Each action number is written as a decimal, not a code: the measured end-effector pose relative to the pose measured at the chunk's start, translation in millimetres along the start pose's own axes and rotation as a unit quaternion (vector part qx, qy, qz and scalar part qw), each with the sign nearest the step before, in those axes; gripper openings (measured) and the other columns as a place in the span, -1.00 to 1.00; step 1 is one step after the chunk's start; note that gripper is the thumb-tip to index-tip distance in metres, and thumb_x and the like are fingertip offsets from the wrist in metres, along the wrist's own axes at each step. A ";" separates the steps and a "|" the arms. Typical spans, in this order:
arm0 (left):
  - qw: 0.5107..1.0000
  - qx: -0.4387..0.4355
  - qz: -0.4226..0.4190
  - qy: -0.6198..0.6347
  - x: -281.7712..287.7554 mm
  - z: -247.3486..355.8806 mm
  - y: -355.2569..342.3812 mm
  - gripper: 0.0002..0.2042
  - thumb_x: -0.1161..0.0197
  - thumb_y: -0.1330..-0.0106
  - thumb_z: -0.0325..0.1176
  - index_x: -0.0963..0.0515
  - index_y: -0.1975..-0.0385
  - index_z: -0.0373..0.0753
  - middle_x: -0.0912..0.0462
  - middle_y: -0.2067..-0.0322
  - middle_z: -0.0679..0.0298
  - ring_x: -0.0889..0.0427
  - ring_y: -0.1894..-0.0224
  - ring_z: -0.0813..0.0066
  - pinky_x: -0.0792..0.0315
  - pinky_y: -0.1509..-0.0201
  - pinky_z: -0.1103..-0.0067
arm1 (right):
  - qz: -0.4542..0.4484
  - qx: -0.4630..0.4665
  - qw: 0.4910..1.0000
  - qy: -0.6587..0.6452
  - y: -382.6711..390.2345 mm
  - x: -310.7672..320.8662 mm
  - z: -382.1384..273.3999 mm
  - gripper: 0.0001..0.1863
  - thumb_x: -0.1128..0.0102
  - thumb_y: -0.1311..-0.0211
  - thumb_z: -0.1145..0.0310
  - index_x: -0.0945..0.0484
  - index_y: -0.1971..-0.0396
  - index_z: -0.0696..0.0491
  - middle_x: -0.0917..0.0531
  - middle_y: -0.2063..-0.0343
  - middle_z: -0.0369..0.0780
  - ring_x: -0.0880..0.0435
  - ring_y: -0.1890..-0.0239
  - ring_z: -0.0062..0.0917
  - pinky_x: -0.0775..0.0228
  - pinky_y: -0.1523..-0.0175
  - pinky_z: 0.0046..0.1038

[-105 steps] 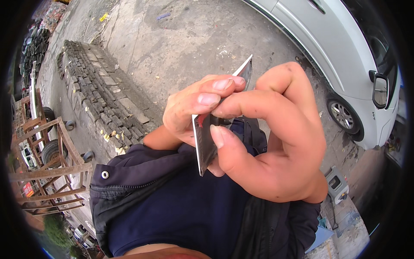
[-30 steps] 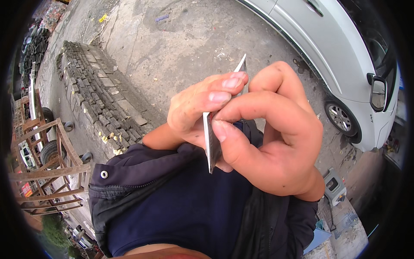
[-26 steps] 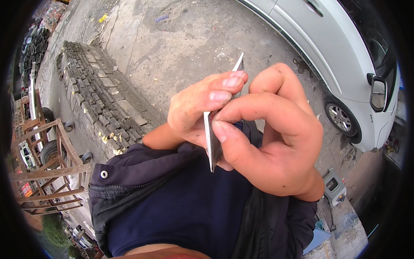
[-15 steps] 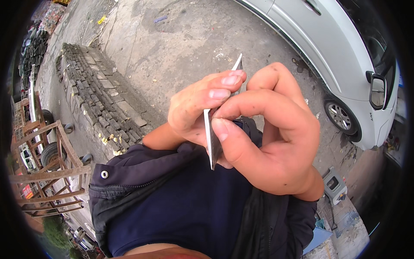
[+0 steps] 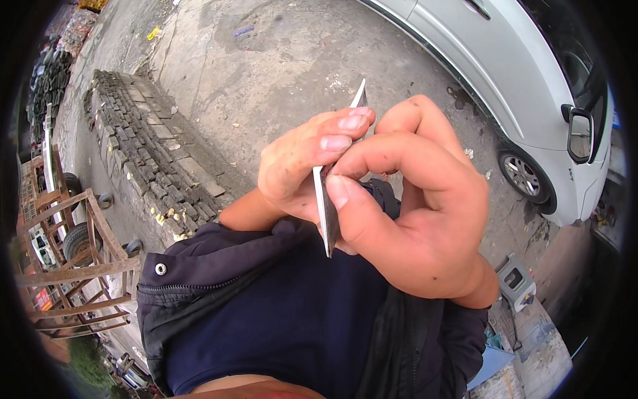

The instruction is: The person prepares a long white car side molding by peeling off a red protective strip from its adhesive backing. They then align the molding along the lower side panel of a white car and press it into place to secure it.

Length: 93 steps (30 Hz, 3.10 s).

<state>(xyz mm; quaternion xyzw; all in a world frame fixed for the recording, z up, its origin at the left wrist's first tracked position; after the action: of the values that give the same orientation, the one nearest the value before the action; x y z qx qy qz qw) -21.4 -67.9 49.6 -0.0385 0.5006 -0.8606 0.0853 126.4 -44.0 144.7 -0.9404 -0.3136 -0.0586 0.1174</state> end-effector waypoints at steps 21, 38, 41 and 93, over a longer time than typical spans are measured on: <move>1.000 0.020 0.016 0.010 7.4 10.9 13.9 -0.18 -0.49 0.01 0.17 -0.49 -0.01 -0.50 -0.60 0.03 -0.17 -0.65 -0.04 0.01 -0.57 -0.05 0.31 | -0.012 -0.020 0.999 -0.024 5.7 -14.5 3.1 -0.92 -0.22 -0.10 0.53 -0.55 0.40 0.18 -0.38 0.34 -0.28 -0.34 0.24 -0.60 -0.21 0.09 -0.57; 1.000 0.016 0.007 -0.005 36.6 16.6 17.7 -0.14 -0.47 0.03 0.22 -0.48 0.00 -0.52 -0.60 0.03 -0.19 -0.65 -0.03 -0.01 -0.56 -0.06 0.30 | -0.015 -0.013 1.000 0.011 2.8 -41.1 7.9 -0.89 -0.16 -0.13 0.53 -0.51 0.32 0.17 -0.39 0.29 -0.26 -0.37 0.21 -0.60 -0.22 0.03 -0.56; 0.998 0.042 0.020 0.035 43.2 19.1 21.0 -0.12 -0.48 0.05 0.23 -0.47 -0.01 -0.53 -0.58 0.00 -0.22 -0.63 -0.06 -0.03 -0.54 -0.11 0.28 | 0.009 0.053 0.998 0.032 -0.8 -38.8 20.5 -0.77 -0.18 -0.11 0.49 -0.49 0.21 0.19 -0.40 0.23 -0.22 -0.38 0.17 -0.55 -0.23 -0.04 -0.51; 0.695 0.702 0.072 -0.134 155.2 -55.3 411.4 -0.15 -0.51 0.00 -0.61 -0.10 -0.27 -0.23 -0.17 -0.34 0.02 -0.27 -0.37 0.22 -0.26 -0.43 0.31 | -0.273 -0.086 0.956 0.065 97.9 -296.1 568.3 -0.11 -0.49 0.39 0.59 -0.39 -0.16 0.04 -0.47 -0.17 -0.15 -0.43 -0.26 -0.14 -0.33 -0.32 -0.23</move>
<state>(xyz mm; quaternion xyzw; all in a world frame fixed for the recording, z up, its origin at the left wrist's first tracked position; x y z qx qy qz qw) -137.7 -248.5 -338.0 -0.0464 -0.2649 -0.9387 0.2156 -29.5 -144.2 -476.5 -0.8197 -0.5437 -0.1764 0.0361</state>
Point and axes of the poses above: each hand's wrist, its own y-axis away from the middle knuckle, its own x-axis out of the back of the hand, z = x × y, the point moved 1 cm from there along -y, towards the middle knuckle
